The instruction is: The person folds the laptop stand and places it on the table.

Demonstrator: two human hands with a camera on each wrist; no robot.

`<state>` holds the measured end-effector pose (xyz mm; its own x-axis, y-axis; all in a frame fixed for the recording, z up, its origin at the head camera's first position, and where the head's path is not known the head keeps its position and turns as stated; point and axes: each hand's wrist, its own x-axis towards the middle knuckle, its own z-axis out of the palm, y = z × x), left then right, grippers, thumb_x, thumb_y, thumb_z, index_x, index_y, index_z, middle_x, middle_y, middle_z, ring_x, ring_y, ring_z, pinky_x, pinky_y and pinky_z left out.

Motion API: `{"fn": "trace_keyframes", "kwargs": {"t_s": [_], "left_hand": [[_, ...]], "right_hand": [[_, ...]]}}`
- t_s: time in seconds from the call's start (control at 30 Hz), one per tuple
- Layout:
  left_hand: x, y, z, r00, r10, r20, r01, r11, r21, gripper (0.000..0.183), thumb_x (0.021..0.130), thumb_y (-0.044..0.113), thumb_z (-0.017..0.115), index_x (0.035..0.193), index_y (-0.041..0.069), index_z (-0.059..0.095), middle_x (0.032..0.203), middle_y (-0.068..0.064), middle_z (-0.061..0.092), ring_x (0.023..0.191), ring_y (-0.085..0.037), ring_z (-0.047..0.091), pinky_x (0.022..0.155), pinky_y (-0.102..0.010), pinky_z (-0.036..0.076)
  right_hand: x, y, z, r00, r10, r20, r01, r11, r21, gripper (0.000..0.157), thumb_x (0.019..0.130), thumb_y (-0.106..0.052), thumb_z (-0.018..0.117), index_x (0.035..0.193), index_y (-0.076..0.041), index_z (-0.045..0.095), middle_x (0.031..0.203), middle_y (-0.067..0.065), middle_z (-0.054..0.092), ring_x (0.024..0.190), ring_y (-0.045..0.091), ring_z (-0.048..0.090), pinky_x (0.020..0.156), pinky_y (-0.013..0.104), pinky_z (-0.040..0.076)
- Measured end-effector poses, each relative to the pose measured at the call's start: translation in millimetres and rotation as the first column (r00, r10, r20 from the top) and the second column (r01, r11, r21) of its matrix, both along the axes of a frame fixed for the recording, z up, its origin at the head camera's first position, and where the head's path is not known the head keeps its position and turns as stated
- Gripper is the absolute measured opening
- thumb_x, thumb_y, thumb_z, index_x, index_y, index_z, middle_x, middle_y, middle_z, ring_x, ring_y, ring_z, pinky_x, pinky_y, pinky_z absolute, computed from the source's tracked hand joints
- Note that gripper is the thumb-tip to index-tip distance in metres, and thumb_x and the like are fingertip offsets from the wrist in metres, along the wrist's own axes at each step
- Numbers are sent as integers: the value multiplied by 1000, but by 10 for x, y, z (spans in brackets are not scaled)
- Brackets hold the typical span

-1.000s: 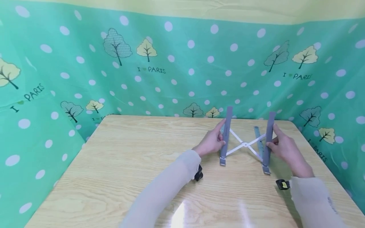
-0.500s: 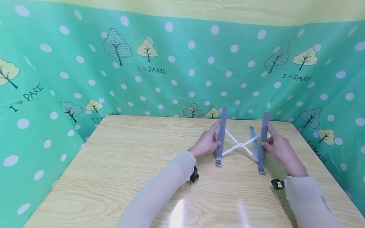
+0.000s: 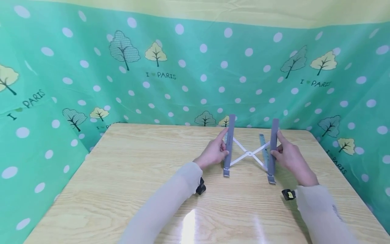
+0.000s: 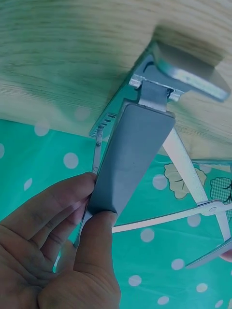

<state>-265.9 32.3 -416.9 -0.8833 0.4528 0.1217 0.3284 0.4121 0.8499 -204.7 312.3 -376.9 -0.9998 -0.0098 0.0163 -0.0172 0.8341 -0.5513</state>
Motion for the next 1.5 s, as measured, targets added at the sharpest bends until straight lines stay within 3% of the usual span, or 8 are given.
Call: {"fn": "trace_keyframes", "kwargs": {"t_s": [0.17,0.4,0.8,1.07,1.3,1.5], "left_hand": [[5,-51,14,1000,2,-7,-2,1000,7,105,81,-7,68,152,40,7,79,-2,56,69,-15,56,62,-24,54],[-1,-135,25,1000,3,21,-4,1000,6,107,82,-6,67,150,46,3,82,-1,57,73,-16,57,65,-25,55],[17,-333,68,999,34,8,-34,999,-4,106,81,-8,66,153,38,3,81,0,54,73,-17,57,63,-25,54],[17,-460,51,999,40,12,-40,999,-22,108,82,-7,66,150,45,0,86,-7,57,74,-17,57,66,-25,54],[43,-573,42,998,66,-8,-66,997,-33,106,82,-6,67,152,41,2,82,-2,56,74,-16,56,67,-24,53],[44,-673,24,997,72,8,-72,997,-33,106,82,-6,66,152,42,1,86,-9,58,74,-17,58,67,-25,54]], "right_hand": [[-21,-44,-3,1000,5,-10,-5,1000,1,84,96,-9,55,152,-12,-7,95,20,59,75,24,58,59,32,49],[-55,-112,7,1000,25,-18,-25,1000,-1,84,96,-7,55,152,-10,-7,95,20,60,75,24,59,60,32,50],[-133,-294,8,997,57,-60,-58,998,-10,82,94,-6,56,152,-4,-1,93,19,61,76,24,59,60,33,50],[-166,-425,-6,997,61,-41,-63,997,-33,84,95,-6,56,153,-11,-5,96,20,61,76,23,58,59,31,50],[-187,-539,-13,996,76,-50,-78,996,-42,84,94,-6,56,153,-10,-4,94,20,61,72,22,58,56,31,50],[-209,-636,-8,997,73,-22,-74,996,-47,84,95,-7,56,153,-11,-5,96,19,61,72,22,58,56,31,49]]}}
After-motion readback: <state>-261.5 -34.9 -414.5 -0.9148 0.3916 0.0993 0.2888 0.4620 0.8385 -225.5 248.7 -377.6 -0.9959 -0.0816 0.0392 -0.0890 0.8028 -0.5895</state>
